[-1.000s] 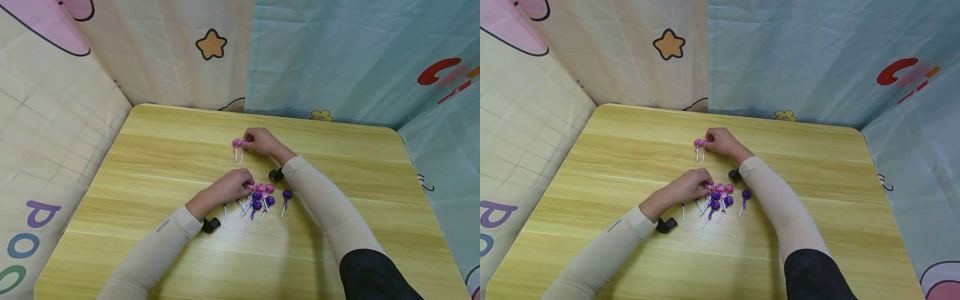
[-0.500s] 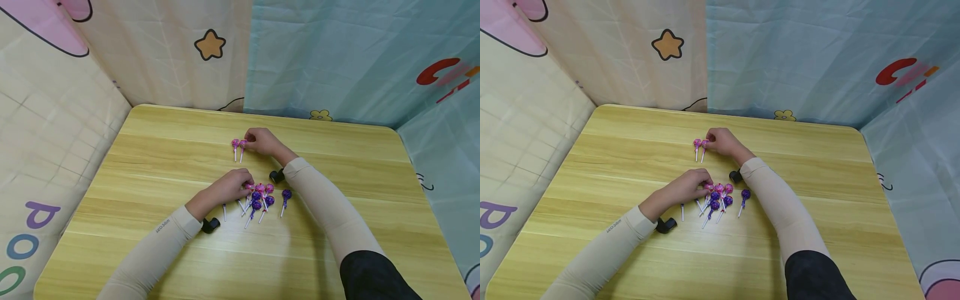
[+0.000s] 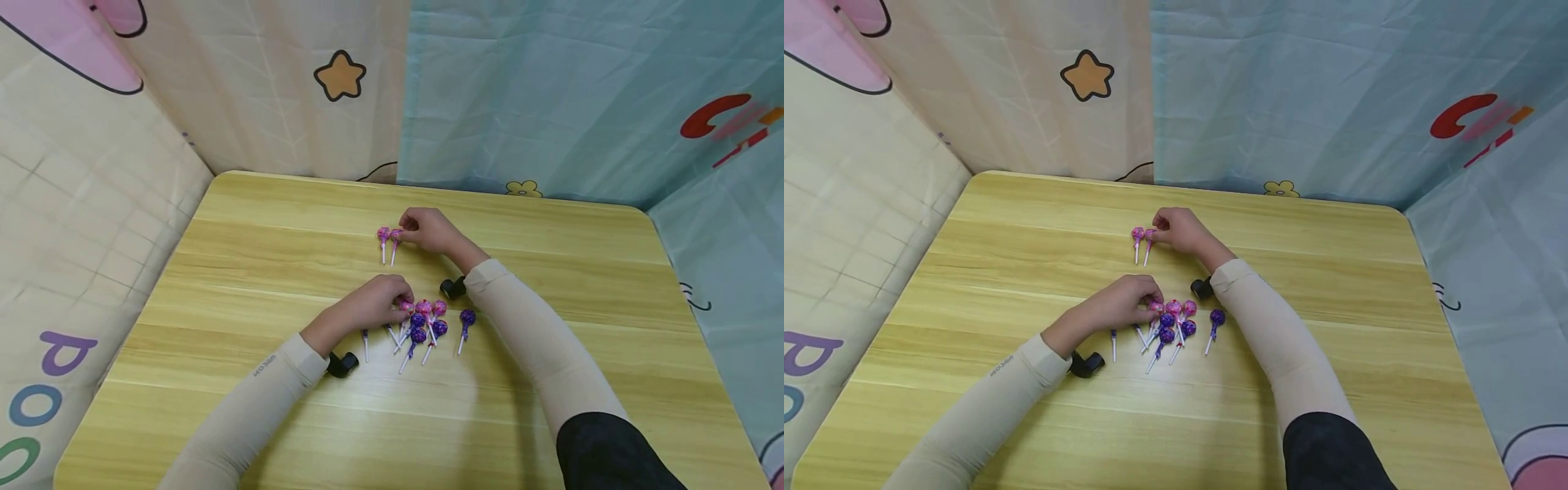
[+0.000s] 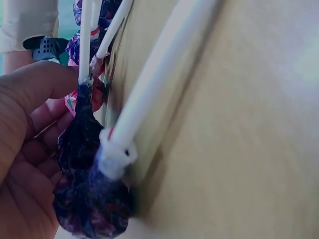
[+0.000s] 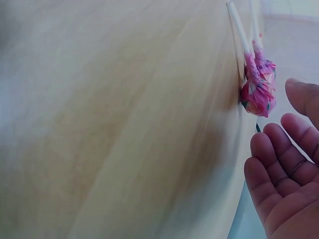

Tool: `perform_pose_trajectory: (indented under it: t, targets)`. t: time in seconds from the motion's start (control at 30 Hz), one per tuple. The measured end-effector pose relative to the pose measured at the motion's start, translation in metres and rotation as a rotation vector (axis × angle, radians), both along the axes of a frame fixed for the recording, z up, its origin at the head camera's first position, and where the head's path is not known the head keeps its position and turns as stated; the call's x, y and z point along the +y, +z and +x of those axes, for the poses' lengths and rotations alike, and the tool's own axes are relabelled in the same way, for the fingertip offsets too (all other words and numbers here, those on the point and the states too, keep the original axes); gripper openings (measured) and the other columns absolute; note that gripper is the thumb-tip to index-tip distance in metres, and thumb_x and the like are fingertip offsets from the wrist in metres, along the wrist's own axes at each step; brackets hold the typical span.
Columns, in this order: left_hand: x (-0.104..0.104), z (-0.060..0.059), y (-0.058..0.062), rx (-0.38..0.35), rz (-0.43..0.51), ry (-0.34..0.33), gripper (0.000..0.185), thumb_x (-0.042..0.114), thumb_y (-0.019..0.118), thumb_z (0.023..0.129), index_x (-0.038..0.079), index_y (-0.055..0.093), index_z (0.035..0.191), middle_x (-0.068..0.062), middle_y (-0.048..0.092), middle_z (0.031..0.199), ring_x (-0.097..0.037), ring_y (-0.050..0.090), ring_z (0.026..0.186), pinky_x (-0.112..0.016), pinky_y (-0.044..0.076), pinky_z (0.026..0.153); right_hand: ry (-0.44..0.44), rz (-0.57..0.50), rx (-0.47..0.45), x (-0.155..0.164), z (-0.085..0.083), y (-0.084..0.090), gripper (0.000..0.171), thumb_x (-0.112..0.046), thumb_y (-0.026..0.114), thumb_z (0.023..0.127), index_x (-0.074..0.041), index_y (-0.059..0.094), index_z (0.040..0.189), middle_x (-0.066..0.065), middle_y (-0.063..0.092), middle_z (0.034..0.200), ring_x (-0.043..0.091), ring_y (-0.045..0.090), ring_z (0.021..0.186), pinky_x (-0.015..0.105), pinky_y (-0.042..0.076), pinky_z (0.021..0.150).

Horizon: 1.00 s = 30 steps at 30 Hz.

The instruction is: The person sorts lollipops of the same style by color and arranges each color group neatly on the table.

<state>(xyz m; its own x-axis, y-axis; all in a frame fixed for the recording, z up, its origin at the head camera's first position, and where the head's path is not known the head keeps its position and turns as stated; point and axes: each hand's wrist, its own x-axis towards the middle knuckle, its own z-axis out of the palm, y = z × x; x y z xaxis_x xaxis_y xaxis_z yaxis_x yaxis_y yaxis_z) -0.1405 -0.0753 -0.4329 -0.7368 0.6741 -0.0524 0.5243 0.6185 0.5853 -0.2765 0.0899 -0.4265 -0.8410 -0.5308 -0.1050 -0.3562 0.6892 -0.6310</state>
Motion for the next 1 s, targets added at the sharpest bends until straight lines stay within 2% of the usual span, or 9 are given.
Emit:
perform_pose_trajectory:
  t: [0.3, 0.5, 0.8, 1.0]
  targets:
    - [-0.003, -0.004, 0.001, -0.014, 0.048, 0.012, 0.011, 0.011, 0.074, 0.086, 0.008, 0.07, 0.095, 0.001, 0.061, 0.092, -0.013, 0.056, 0.084, -0.027, 0.048, 0.078, -0.005, -0.029, 0.002, 0.004, 0.005, 0.005, 0.02, -0.023, 0.07, 0.094, -0.008, 0.065, 0.107, 0.006, 0.065, 0.101, 0.02, 0.058, 0.091, 0.034, 0.049, 0.082]
    - [-0.002, -0.01, 0.004, -0.022, 0.04, 0.011, 0.012, 0.011, 0.076, 0.086, 0.008, 0.068, 0.094, 0.001, 0.061, 0.091, -0.014, 0.057, 0.083, -0.027, 0.048, 0.076, -0.007, -0.044, 0.008, 0.011, 0.01, 0.007, 0.019, -0.023, 0.068, 0.095, -0.008, 0.065, 0.107, 0.006, 0.065, 0.102, 0.02, 0.058, 0.091, 0.035, 0.049, 0.081]
    - [-0.001, -0.019, 0.008, -0.047, 0.035, 0.01, 0.013, 0.01, 0.075, 0.086, 0.008, 0.069, 0.097, 0.001, 0.063, 0.094, -0.011, 0.058, 0.084, -0.025, 0.05, 0.078, 0.007, -0.15, -0.017, 0.024, 0.028, 0.017, 0.023, -0.018, 0.068, 0.095, -0.002, 0.065, 0.111, 0.008, 0.065, 0.103, 0.022, 0.06, 0.095, 0.038, 0.049, 0.085]
    - [-0.002, -0.021, 0.013, -0.075, 0.014, 0.02, 0.012, 0.011, 0.075, 0.087, 0.01, 0.068, 0.097, 0.003, 0.062, 0.095, -0.011, 0.059, 0.086, -0.025, 0.05, 0.079, -0.001, -0.175, -0.02, 0.033, 0.041, 0.02, 0.026, -0.02, 0.069, 0.095, 0.0, 0.065, 0.112, 0.007, 0.066, 0.103, 0.021, 0.06, 0.095, 0.038, 0.05, 0.086]
